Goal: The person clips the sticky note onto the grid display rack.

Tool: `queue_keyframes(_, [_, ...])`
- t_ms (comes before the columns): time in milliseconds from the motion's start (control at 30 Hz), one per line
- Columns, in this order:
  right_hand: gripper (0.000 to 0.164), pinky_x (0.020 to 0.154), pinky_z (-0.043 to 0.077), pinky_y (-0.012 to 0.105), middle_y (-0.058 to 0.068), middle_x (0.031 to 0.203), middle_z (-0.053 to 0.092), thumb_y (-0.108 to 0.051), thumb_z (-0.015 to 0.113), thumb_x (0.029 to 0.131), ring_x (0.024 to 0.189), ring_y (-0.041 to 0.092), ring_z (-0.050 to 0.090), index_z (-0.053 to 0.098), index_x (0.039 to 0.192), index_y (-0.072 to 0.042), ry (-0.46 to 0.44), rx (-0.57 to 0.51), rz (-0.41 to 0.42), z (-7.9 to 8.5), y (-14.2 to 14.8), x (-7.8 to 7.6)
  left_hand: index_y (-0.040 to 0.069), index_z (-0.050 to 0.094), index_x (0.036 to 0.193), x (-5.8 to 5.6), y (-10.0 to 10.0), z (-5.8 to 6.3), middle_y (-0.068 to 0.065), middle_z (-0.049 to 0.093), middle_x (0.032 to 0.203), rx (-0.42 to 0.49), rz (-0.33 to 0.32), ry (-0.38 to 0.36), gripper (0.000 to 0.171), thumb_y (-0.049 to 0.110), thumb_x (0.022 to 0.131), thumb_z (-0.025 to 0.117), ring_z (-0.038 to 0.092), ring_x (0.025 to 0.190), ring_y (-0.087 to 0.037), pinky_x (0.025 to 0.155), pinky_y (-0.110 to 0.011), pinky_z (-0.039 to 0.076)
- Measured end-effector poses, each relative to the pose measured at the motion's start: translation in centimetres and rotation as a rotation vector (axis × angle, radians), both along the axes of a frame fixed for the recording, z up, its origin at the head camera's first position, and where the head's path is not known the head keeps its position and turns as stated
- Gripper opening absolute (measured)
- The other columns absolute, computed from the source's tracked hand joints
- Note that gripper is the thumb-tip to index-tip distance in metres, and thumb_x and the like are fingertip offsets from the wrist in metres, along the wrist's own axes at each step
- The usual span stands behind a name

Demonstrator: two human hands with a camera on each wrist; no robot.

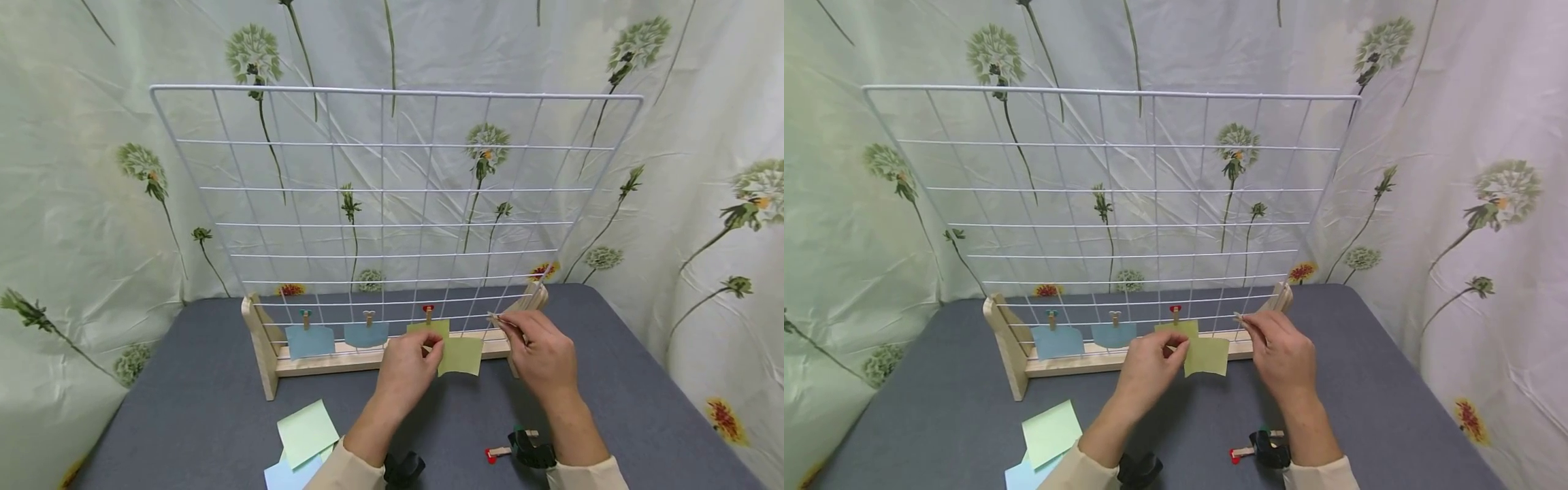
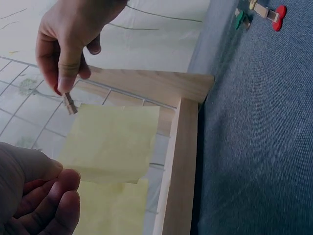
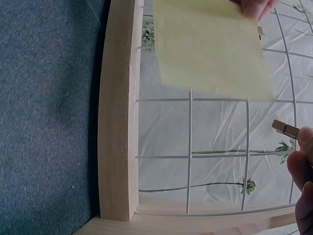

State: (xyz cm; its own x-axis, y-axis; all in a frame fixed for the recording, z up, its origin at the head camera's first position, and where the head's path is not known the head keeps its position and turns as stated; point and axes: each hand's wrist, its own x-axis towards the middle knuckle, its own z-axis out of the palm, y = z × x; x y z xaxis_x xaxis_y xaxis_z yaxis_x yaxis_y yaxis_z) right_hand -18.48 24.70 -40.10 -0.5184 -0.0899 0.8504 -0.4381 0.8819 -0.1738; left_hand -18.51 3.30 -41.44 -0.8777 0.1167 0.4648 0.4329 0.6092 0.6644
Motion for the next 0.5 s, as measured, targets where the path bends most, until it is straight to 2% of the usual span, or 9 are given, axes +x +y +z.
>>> queue_keyframes(500, [0.021,0.065,0.055,0.04,0.009,0.091,0.073,0.002,0.083,0.078,0.078,0.022,0.072,0.08,0.098,-0.006,0.029,-0.043,0.021,-0.1,-0.4,-0.5,0.01,0.079,0.09,-0.5,1.8,-0.6,-0.002,0.078,0.082,0.009,0.004,0.023,0.005,0.012,0.092,0.075,0.071,0.068,-0.007,0.058,-0.012,0.049])
